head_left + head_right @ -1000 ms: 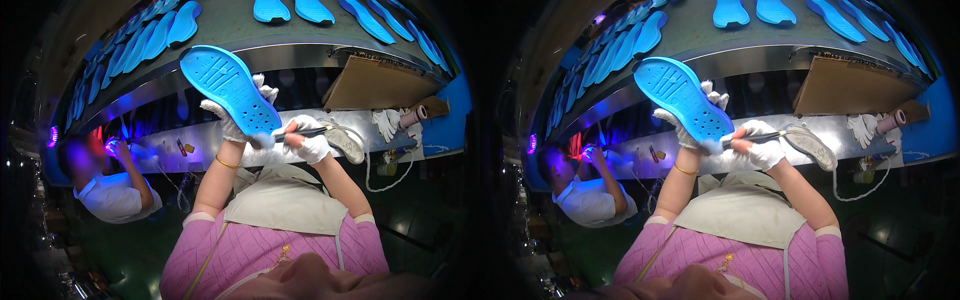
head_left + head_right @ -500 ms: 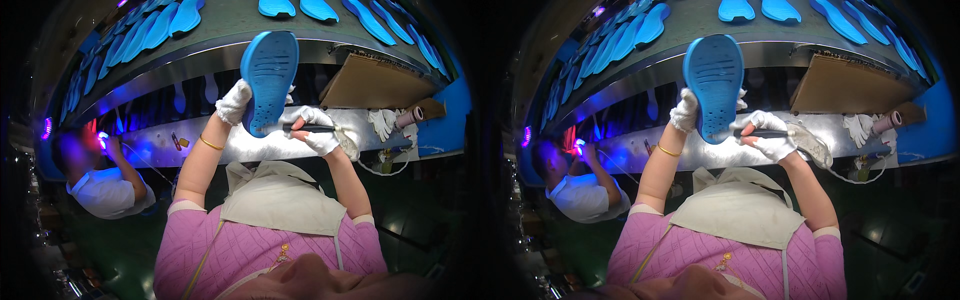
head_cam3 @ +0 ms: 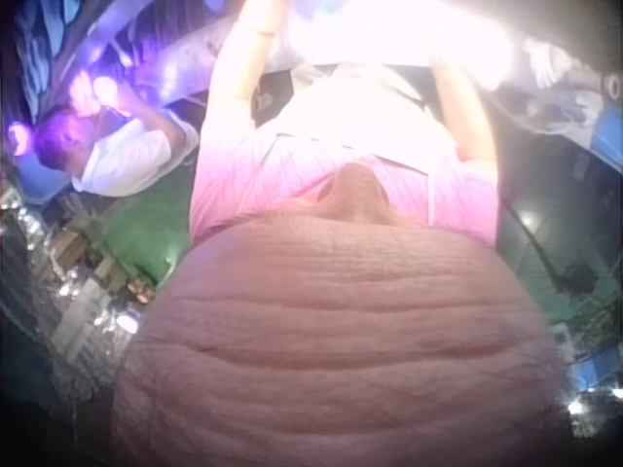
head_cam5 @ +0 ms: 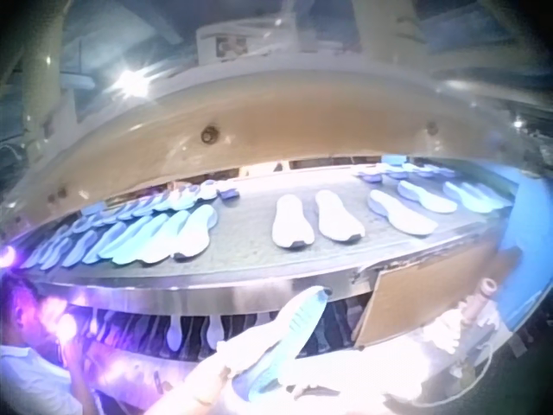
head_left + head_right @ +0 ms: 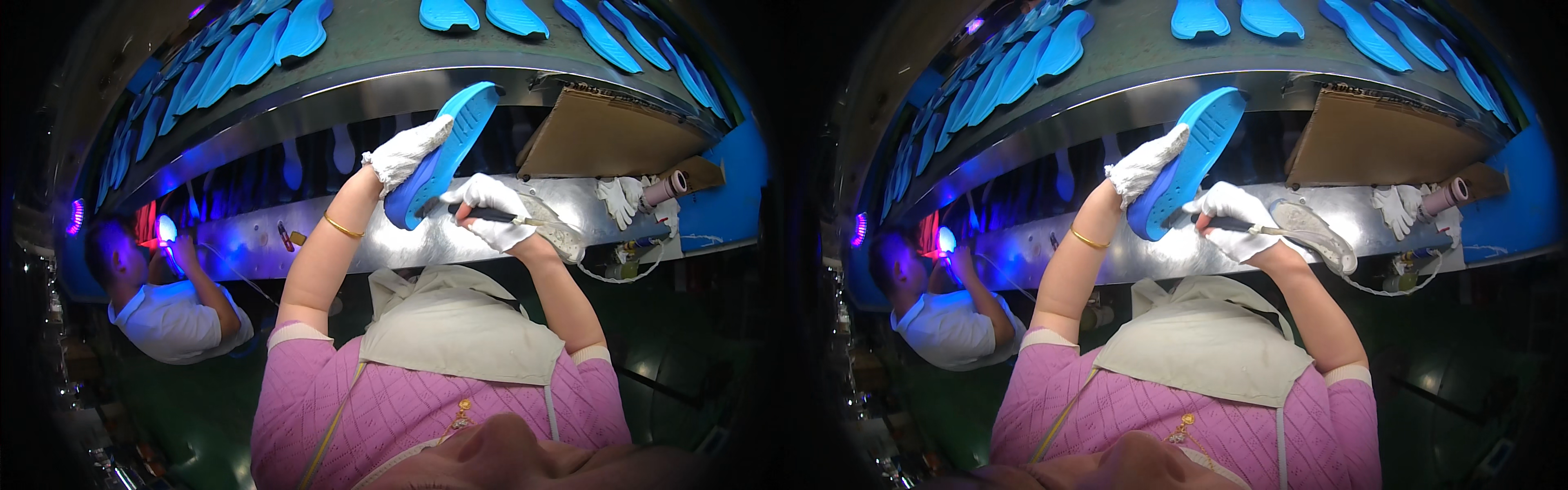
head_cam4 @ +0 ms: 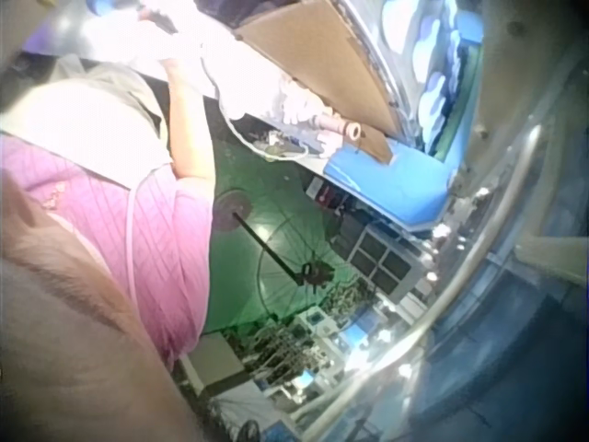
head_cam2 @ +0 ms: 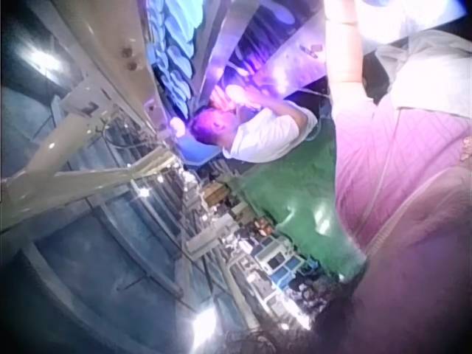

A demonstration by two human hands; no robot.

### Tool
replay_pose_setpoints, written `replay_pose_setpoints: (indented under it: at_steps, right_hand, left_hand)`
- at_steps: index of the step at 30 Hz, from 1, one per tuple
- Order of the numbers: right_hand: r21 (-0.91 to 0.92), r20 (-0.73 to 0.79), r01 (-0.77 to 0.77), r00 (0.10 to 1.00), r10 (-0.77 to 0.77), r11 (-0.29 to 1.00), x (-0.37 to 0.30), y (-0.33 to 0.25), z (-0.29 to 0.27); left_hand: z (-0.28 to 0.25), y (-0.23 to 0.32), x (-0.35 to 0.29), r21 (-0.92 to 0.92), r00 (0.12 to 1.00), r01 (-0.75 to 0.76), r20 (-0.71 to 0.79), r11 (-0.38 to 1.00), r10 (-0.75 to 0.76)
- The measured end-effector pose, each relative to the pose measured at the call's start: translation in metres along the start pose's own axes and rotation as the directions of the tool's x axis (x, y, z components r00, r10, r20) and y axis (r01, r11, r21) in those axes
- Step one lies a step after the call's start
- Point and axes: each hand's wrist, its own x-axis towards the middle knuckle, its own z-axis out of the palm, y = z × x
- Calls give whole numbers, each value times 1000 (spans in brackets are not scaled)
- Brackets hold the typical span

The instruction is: The person takes shoe soles from a conveyor and applies adhesive to them using a brush tool.

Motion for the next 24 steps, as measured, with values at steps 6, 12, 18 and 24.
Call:
replay_pose_setpoints:
  at_steps: [6, 12, 18, 24]
  right_hand:
    - [165, -135, -139, 977, 162, 976, 1, 6, -11]
    - [95, 6, -153, 988, 153, 984, -1, -3, -29]
    - [462, -215, -26, 967, 140, 887, -15, -16, -43]
    - [480, -325, -130, 892, 314, 867, -23, 8, -16]
  left_hand:
    - [-1, 2, 1, 189, 1000, -18, 14, 982, 16]
    - [-9, 3, -9, 6, 1000, 7, 19, 1000, -7]
    - [-24, -12, -37, -712, 867, -331, 30, 619, 497]
    - [-2, -72, -34, -797, 991, 71, 126, 600, 49]
